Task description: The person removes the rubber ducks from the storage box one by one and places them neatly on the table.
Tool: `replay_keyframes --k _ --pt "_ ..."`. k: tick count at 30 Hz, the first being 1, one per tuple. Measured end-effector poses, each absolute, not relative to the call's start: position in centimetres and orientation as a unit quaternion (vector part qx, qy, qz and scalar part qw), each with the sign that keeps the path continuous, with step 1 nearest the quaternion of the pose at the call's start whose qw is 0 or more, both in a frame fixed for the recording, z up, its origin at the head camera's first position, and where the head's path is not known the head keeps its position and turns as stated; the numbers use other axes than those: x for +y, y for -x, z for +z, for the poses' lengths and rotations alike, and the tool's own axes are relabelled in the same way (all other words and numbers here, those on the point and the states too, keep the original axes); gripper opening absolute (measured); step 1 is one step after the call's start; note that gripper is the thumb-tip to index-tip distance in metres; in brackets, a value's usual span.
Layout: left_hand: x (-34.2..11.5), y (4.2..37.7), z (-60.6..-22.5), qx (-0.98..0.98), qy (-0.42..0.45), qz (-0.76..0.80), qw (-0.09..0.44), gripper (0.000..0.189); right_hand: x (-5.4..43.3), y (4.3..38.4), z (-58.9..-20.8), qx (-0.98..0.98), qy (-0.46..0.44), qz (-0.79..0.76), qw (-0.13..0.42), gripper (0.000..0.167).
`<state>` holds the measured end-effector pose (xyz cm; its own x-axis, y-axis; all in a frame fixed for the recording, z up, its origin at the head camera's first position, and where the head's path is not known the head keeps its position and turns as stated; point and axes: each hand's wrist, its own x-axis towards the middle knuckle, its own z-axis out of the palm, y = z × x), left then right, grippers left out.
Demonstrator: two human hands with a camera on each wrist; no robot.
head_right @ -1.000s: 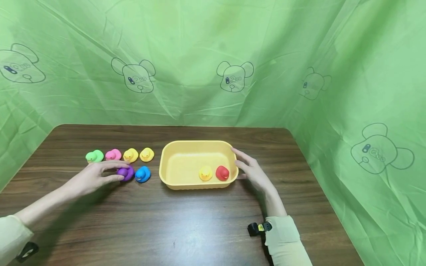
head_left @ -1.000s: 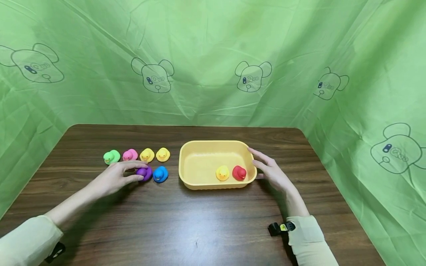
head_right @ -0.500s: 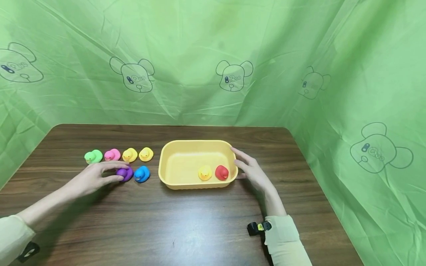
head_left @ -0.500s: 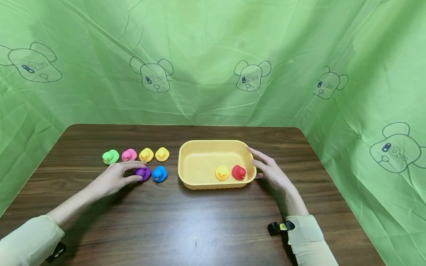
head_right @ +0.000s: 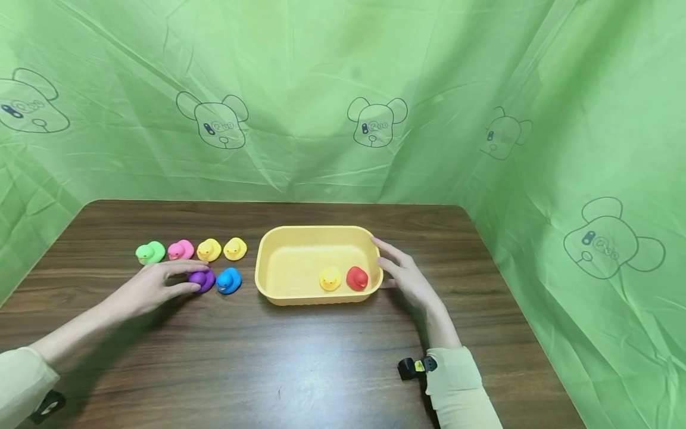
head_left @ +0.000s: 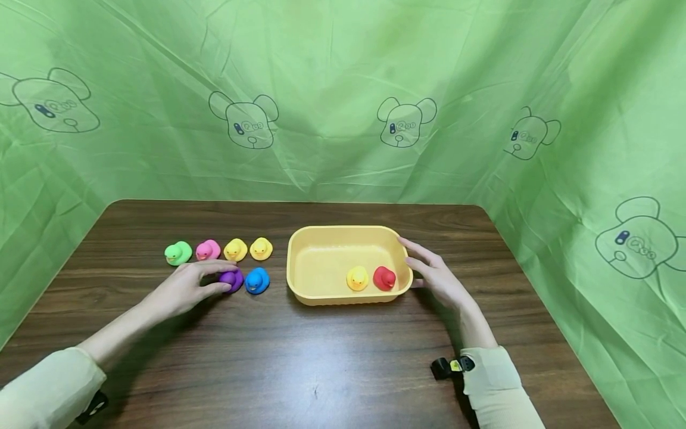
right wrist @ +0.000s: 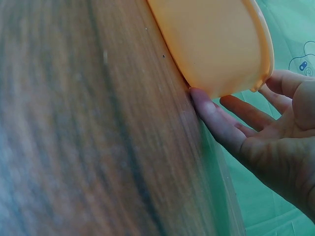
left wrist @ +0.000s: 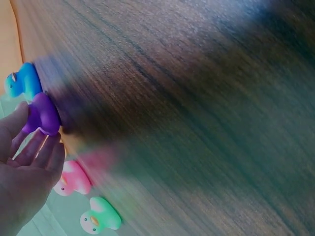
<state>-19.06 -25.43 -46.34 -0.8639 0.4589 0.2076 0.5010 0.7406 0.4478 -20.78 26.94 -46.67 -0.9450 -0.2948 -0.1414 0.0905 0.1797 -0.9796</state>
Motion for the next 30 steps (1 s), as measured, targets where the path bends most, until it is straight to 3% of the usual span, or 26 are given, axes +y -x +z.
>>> replay_keyframes --k 14,30 --pt "-25.5 18.9 -45.9 -0.929 0.251 -0.268 0.050 0.042 26.9 20.7 -46.6 0.755 0.068 -0.635 0.151 0.052" --pt "-23.8 19.1 -44.3 -0.914 0.235 -0.319 0.086 0.027 27.0 20.8 -46.8 0.753 0.069 -0.637 0.151 0.052"
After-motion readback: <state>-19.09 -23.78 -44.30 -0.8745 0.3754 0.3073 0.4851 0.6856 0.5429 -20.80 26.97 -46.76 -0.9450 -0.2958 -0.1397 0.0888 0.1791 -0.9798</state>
